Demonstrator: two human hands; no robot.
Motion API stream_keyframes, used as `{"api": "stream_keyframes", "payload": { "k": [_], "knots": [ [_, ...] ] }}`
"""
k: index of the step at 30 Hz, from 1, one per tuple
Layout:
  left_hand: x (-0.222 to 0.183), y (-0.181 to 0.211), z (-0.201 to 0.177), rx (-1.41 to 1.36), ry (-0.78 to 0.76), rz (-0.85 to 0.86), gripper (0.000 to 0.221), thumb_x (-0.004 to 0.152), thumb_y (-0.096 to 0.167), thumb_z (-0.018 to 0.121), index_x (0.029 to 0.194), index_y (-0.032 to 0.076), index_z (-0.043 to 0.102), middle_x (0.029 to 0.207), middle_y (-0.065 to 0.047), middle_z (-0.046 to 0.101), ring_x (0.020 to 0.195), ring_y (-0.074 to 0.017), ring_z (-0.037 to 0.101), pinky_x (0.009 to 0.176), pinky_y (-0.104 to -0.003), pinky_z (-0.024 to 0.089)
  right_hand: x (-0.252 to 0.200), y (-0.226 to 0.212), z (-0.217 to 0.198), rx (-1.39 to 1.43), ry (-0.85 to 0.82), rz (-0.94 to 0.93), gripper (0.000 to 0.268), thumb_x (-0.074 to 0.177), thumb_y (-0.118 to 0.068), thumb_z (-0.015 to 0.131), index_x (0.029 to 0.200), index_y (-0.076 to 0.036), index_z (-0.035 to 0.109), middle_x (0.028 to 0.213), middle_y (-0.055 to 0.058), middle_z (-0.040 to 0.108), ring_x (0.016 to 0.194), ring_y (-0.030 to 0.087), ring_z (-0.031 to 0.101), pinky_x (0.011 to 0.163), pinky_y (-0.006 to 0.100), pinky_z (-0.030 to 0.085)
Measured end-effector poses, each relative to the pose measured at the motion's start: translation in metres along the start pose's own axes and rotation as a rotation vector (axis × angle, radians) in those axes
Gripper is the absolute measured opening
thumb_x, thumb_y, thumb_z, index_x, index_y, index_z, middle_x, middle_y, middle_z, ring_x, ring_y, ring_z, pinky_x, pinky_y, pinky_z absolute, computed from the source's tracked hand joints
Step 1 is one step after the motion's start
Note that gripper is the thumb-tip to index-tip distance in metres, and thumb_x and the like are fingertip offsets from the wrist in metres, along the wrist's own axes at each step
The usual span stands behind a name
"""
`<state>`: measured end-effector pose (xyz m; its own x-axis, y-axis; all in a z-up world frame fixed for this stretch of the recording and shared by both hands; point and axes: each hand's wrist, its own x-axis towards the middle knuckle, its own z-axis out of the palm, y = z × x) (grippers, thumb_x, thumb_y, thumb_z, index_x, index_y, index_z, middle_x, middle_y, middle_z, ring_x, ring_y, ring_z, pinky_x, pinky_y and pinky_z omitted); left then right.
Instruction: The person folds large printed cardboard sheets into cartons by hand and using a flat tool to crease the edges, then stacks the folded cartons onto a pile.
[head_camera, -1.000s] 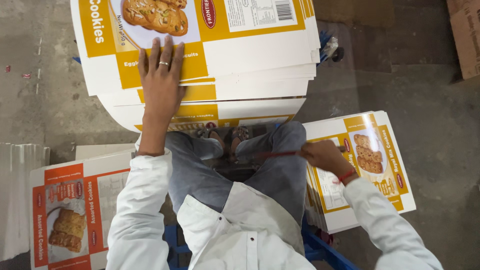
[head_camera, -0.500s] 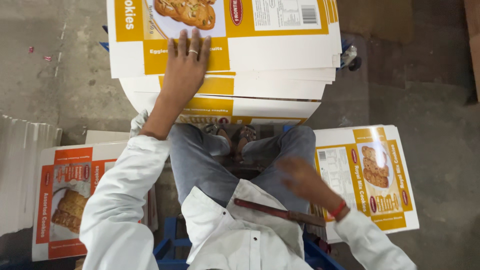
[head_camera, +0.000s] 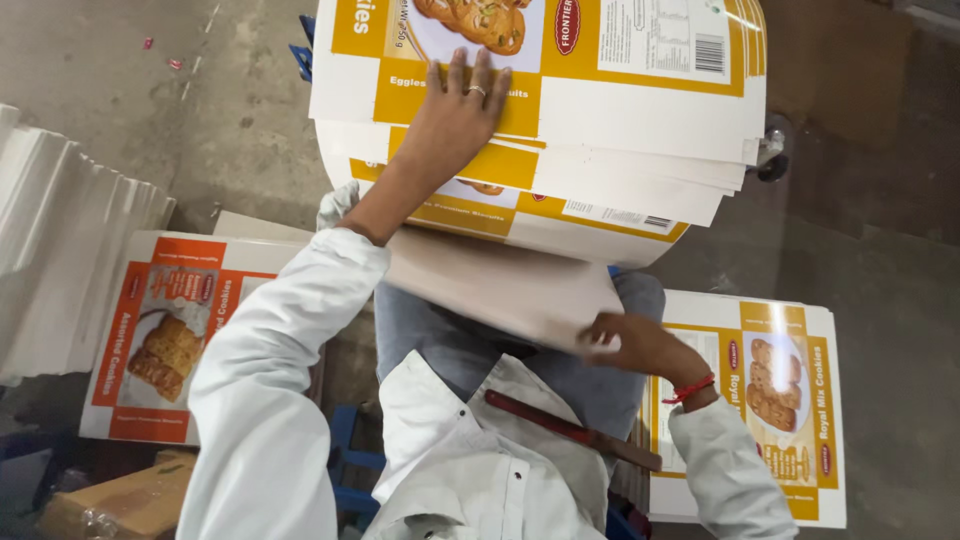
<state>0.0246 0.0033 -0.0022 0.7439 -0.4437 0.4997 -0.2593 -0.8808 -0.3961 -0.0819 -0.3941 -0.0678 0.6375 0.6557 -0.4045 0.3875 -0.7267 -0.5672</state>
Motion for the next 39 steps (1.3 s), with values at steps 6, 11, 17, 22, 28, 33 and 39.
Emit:
{"api": "stream_keyframes", "payload": {
  "k": [6, 11, 17, 22, 28, 33, 39],
  "knots": [
    [-0.01, 0.006, -0.03, 0.039, -0.064, 0.085, 0.052, 0.1, 0.014, 0.053, 0.148, -0.005, 0.053, 0.144, -0.033, 0.055, 0.125, -0.0516, 0.059, 0.097, -0.063, 0.05, 0.022, 0.058, 0.003, 0.707, 0.373, -0.295, 0.061, 0.105, -0.054, 0.05, 0.14, -0.004, 0.053, 0.143, 0.012, 0.059, 0.128, 0.028, 0.06, 0.104, 0.041, 0.05],
    [-0.038, 0.016, -0.057, 0.052, -0.102, 0.108, 0.053, 0.1, 0.015, 0.052, 0.148, -0.005, 0.052, 0.146, -0.034, 0.055, 0.126, -0.0514, 0.059, 0.099, -0.063, 0.05, 0.023, 0.066, -0.04, 1.739, 0.457, -0.328, 0.112, 0.089, -0.085, 0.025, 0.16, 0.0, 0.037, 0.16, 0.018, 0.045, 0.141, 0.035, 0.053, 0.115, 0.051, 0.043],
    [-0.063, 0.028, -0.053, 0.007, -0.08, 0.063, 0.053, 0.101, 0.016, 0.052, 0.151, -0.003, 0.05, 0.151, -0.033, 0.05, 0.134, -0.0516, 0.053, 0.104, -0.064, 0.047, 0.021, 0.058, -0.118, 1.337, 0.615, -0.093, 0.097, 0.096, -0.076, 0.031, 0.146, 0.004, 0.055, 0.141, 0.015, 0.065, 0.126, 0.029, 0.061, 0.107, 0.042, 0.05],
    [-0.072, 0.038, -0.042, -0.021, -0.093, 0.026, 0.056, 0.101, 0.016, 0.052, 0.154, -0.002, 0.048, 0.156, -0.032, 0.043, 0.139, -0.0515, 0.046, 0.109, -0.066, 0.043, 0.043, 0.048, -0.164, 1.305, 0.514, -0.087, 0.042, 0.103, -0.028, 0.065, 0.127, 0.006, 0.065, 0.121, 0.01, 0.074, 0.107, 0.016, 0.072, 0.093, 0.029, 0.058],
    [-0.08, 0.045, -0.041, -0.042, -0.076, -0.062, 0.06, 0.101, 0.017, 0.056, 0.158, 0.002, 0.046, 0.164, -0.028, 0.034, 0.149, -0.0487, 0.036, 0.118, -0.065, 0.033, 0.069, 0.033, -0.124, 1.141, 0.862, -0.278, 0.033, 0.097, -0.005, 0.074, 0.126, 0.007, 0.065, 0.116, 0.011, 0.073, 0.097, 0.015, 0.07, 0.089, 0.029, 0.056],
    [-0.085, 0.044, -0.072, -0.42, -0.102, -0.161, 0.074, 0.08, 0.03, 0.068, 0.144, -0.002, 0.052, 0.156, -0.029, 0.036, 0.144, -0.0489, 0.034, 0.114, -0.065, 0.03, 0.068, 0.02, -0.1, 1.189, 0.921, -0.341, 0.033, 0.097, -0.004, 0.072, 0.127, 0.006, 0.063, 0.117, 0.011, 0.073, 0.098, 0.015, 0.07, 0.09, 0.028, 0.056],
    [-0.126, 0.02, -0.075, -0.693, 0.029, -0.477, 0.038, 0.103, 0.024, 0.067, 0.135, 0.004, 0.061, 0.149, -0.02, 0.054, 0.141, -0.0398, 0.051, 0.118, -0.051, 0.041, 0.043, 0.002, -0.066, 1.195, 0.939, -0.3, 0.03, 0.099, -0.008, 0.07, 0.126, 0.003, 0.063, 0.117, 0.008, 0.072, 0.099, 0.012, 0.066, 0.091, 0.027, 0.054]
  ]
}}
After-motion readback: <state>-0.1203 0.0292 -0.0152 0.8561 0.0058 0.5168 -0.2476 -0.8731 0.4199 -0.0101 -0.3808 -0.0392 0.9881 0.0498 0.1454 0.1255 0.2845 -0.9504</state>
